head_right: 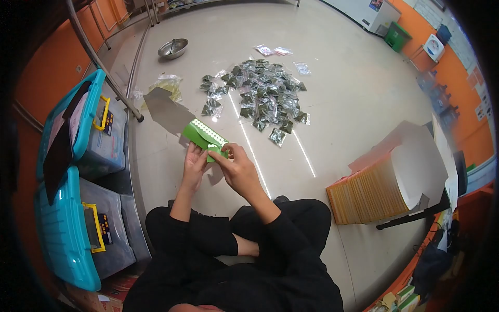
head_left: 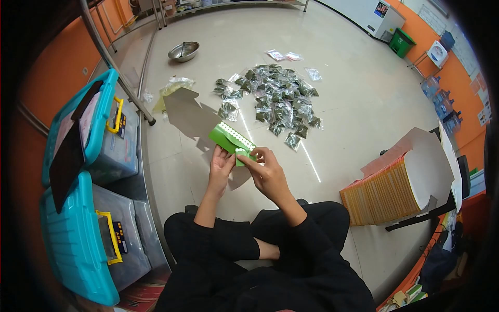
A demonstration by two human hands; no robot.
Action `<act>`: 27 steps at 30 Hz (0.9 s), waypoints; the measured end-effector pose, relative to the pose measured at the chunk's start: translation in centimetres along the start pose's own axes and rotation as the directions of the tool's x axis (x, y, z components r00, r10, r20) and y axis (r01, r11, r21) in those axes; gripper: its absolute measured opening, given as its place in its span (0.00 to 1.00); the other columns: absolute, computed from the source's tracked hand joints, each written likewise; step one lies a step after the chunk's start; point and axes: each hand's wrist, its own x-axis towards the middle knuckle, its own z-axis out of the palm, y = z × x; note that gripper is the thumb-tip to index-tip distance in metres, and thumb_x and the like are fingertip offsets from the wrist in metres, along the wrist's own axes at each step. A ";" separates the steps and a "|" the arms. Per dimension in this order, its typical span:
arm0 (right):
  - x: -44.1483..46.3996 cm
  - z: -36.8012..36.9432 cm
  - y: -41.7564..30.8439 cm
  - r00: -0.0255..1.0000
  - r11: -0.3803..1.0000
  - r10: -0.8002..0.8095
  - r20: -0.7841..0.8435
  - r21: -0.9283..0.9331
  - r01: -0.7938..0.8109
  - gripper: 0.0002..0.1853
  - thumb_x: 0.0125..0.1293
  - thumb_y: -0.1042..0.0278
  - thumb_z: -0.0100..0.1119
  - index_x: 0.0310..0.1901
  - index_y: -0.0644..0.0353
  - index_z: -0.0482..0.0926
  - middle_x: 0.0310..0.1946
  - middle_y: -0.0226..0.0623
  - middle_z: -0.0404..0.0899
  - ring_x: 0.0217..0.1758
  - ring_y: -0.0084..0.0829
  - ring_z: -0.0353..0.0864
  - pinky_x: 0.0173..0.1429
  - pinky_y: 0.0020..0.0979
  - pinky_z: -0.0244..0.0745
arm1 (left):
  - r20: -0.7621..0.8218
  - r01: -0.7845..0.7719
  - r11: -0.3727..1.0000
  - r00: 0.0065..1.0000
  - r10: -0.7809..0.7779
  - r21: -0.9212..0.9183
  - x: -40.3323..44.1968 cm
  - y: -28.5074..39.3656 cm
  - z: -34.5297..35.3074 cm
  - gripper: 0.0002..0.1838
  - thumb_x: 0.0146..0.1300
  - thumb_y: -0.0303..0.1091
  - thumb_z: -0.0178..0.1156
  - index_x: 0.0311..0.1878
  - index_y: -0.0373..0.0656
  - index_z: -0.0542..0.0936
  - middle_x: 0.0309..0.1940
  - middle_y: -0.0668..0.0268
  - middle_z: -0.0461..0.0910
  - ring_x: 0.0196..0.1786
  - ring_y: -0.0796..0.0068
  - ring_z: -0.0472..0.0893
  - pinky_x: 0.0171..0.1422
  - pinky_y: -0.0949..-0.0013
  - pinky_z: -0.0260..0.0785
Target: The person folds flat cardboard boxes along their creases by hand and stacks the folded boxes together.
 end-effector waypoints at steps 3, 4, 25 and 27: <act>-0.2 0.5 0.4 0.999 0.999 0.028 -0.038 0.047 -0.026 0.20 0.52 0.81 0.56 0.46 0.48 0.78 0.37 0.39 0.68 0.36 0.33 0.73 0.37 0.28 0.75 | 0.014 -0.091 0.994 0.996 0.090 0.065 0.0 -0.4 0.2 0.26 0.59 0.17 0.48 0.61 0.37 0.57 0.55 0.61 0.66 0.56 0.73 0.69 0.60 0.71 0.63; -0.3 0.6 0.5 0.999 0.999 0.026 -0.046 0.047 -0.024 0.20 0.52 0.82 0.56 0.47 0.49 0.78 0.37 0.39 0.68 0.36 0.33 0.73 0.37 0.29 0.75 | 0.021 -0.100 0.988 0.995 0.098 0.117 -0.1 -0.5 0.2 0.26 0.59 0.17 0.48 0.61 0.37 0.57 0.54 0.60 0.67 0.56 0.73 0.69 0.59 0.71 0.63; -0.4 1.4 0.4 0.990 0.989 0.094 -0.103 0.121 -0.082 0.17 0.58 0.73 0.53 0.51 0.52 0.75 0.37 0.37 0.69 0.32 0.32 0.68 0.40 0.29 0.67 | 0.124 -0.138 0.964 0.986 0.112 0.229 -1.0 -1.6 0.9 0.25 0.59 0.22 0.49 0.60 0.35 0.59 0.47 0.64 0.68 0.49 0.73 0.73 0.52 0.74 0.67; -0.5 1.2 0.6 0.994 0.983 0.095 -0.052 0.165 -0.085 0.16 0.60 0.72 0.52 0.51 0.55 0.75 0.36 0.37 0.69 0.33 0.33 0.69 0.40 0.30 0.67 | 0.101 -0.178 0.943 0.983 0.155 0.282 -0.9 -1.6 0.8 0.23 0.59 0.24 0.50 0.59 0.35 0.62 0.45 0.66 0.68 0.48 0.74 0.73 0.50 0.74 0.68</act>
